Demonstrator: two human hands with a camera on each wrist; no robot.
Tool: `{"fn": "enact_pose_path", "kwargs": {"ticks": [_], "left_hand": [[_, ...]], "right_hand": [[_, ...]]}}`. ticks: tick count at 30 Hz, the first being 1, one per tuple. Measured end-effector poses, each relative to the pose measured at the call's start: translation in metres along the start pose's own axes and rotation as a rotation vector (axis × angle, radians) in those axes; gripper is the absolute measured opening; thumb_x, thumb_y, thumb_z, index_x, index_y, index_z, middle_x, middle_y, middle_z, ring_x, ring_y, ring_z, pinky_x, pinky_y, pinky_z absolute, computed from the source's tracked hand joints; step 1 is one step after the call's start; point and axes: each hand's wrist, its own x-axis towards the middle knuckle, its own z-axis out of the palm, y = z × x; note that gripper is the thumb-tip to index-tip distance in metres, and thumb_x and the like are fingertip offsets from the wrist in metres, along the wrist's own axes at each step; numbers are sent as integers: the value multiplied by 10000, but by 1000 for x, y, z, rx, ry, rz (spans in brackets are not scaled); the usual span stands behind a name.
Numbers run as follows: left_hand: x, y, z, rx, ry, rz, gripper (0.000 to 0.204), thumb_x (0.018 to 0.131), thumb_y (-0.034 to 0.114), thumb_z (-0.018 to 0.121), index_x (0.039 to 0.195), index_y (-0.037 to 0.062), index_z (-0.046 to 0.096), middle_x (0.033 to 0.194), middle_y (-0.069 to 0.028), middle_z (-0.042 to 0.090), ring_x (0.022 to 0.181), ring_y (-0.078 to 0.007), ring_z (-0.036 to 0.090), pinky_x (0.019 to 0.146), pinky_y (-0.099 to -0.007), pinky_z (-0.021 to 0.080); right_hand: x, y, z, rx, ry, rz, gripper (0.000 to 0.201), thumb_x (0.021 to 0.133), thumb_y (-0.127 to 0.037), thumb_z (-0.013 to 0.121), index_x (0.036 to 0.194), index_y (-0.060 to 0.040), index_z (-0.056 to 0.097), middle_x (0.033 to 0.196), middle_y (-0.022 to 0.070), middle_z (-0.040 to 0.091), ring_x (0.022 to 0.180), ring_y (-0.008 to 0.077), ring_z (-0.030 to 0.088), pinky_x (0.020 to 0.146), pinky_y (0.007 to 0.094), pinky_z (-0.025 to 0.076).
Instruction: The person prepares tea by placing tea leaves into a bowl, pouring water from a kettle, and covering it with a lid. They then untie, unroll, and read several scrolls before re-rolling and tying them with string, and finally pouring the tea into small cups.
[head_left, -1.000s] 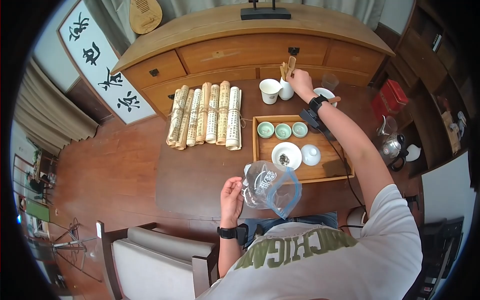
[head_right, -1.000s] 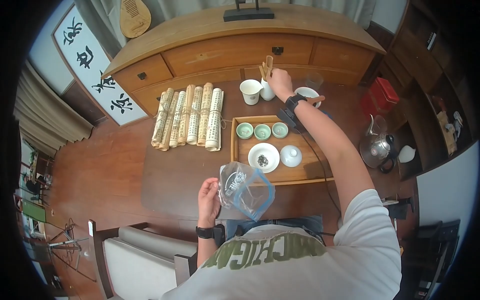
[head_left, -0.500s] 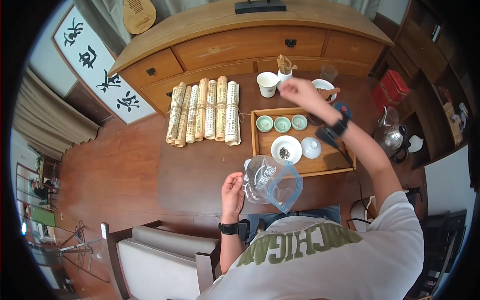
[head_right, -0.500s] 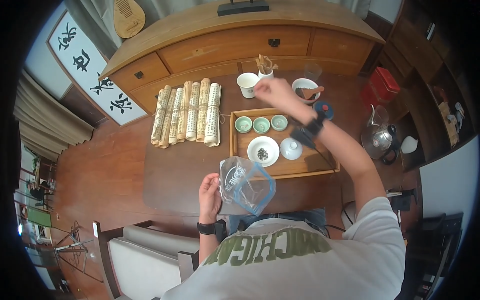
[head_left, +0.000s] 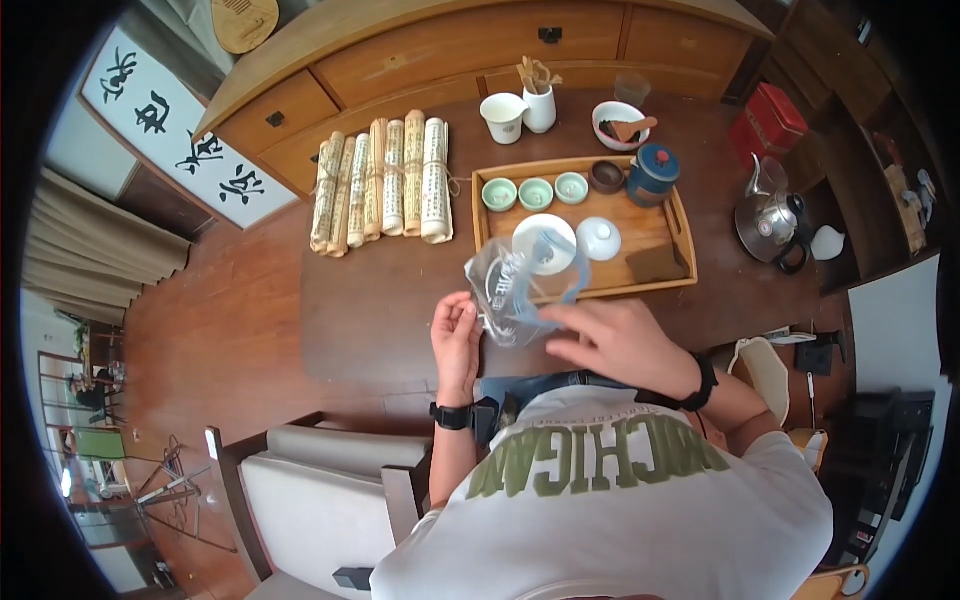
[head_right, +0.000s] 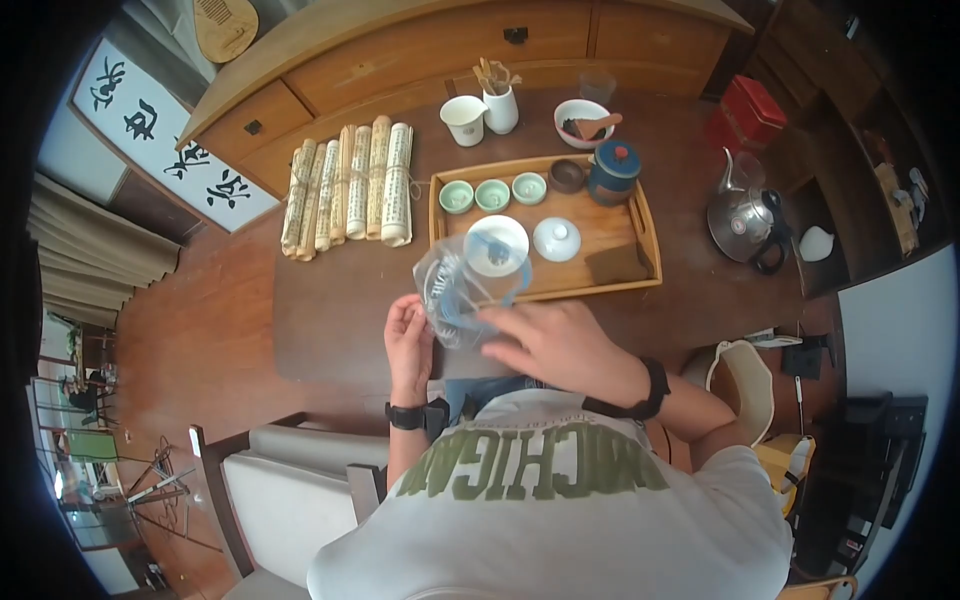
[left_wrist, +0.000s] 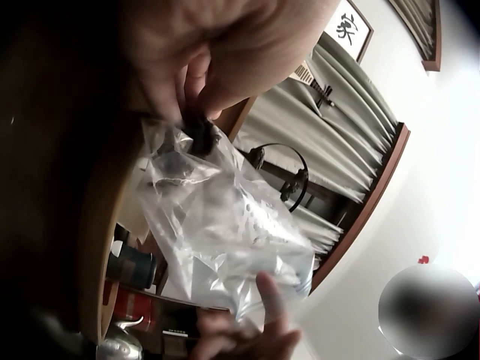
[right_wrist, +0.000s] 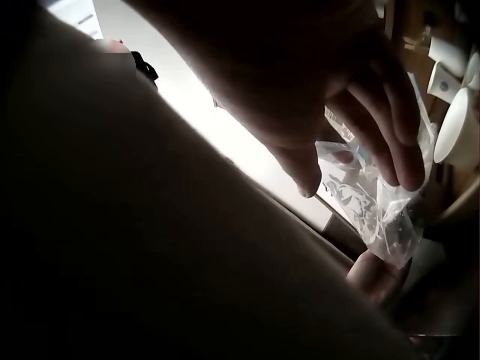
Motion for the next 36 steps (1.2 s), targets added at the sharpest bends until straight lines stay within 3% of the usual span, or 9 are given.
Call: {"fn": "enact_pose_path", "kwargs": {"ticks": [7, 11, 13, 15, 17, 18, 22, 28, 36], "left_hand": [[-7, 17, 15, 257, -52, 79, 277, 993, 20, 675, 1257, 54, 595, 1036, -4, 662, 956, -107, 647, 882, -275, 551], [13, 60, 54, 602, -55, 419, 413, 952, 54, 739, 1326, 34, 564, 1115, -24, 659, 1037, -150, 640, 940, -318, 529], [28, 86, 87, 690, -176, 608, 416, 934, 70, 766, 1306, 25, 585, 1101, -20, 663, 1028, -149, 636, 942, -317, 521], [41, 100, 104, 680, -311, 615, 372, 925, 82, 783, 1253, 20, 619, 1080, -18, 672, 1007, -138, 635, 927, -305, 516], [53, 109, 111, 571, -472, 438, 284, 923, 90, 792, 1168, 17, 667, 1051, -17, 684, 973, -118, 634, 896, -284, 512], [56, 112, 114, 534, -459, 355, 161, 932, 96, 791, 1038, 13, 703, 971, -7, 696, 895, -76, 629, 813, -243, 501], [68, 114, 128, 615, -424, 396, 133, 953, 104, 772, 1014, 15, 695, 907, 15, 688, 791, -35, 600, 698, -195, 463], [68, 108, 150, 520, -338, 331, 141, 977, 112, 746, 1040, 5, 679, 882, -1, 690, 808, -45, 621, 721, -211, 496], [60, 117, 149, 728, -282, 459, 140, 999, 121, 717, 977, -8, 668, 839, -18, 693, 684, -47, 610, 621, -223, 495]], "right_hand": [[23, 6, -35, 119, 386, -66, 149, 880, -129, 787, 898, -19, 688, 825, 115, 661, 672, 308, 641, 601, 385, 506], [31, 11, -55, 17, 256, -193, 99, 882, -66, 766, 933, -13, 700, 855, 124, 679, 738, 286, 676, 649, 364, 535], [34, 12, -60, 12, 266, -214, 104, 888, -63, 759, 969, -15, 715, 893, 125, 706, 796, 276, 699, 687, 359, 548], [35, 16, -66, 49, 266, -185, 123, 892, -65, 755, 1001, -16, 726, 932, 125, 730, 840, 271, 716, 726, 353, 559], [32, 25, -77, 121, 267, -100, 146, 895, -71, 755, 1030, -17, 735, 972, 124, 749, 870, 271, 726, 765, 348, 567], [32, 32, -82, 107, 294, -88, 195, 909, -68, 751, 1095, -15, 723, 1006, 113, 772, 870, 213, 746, 799, 317, 578], [32, 60, -96, 622, 349, 238, 267, 949, -57, 735, 1201, 7, 676, 1025, 97, 775, 928, 131, 733, 855, 284, 577], [39, 94, -81, 865, 316, 280, 143, 957, -70, 745, 1063, 16, 704, 941, 70, 751, 882, 118, 713, 826, 272, 569], [50, 87, -82, 795, 509, 193, 105, 965, -84, 740, 997, 13, 714, 889, 35, 726, 811, 93, 671, 765, 247, 533]]}}
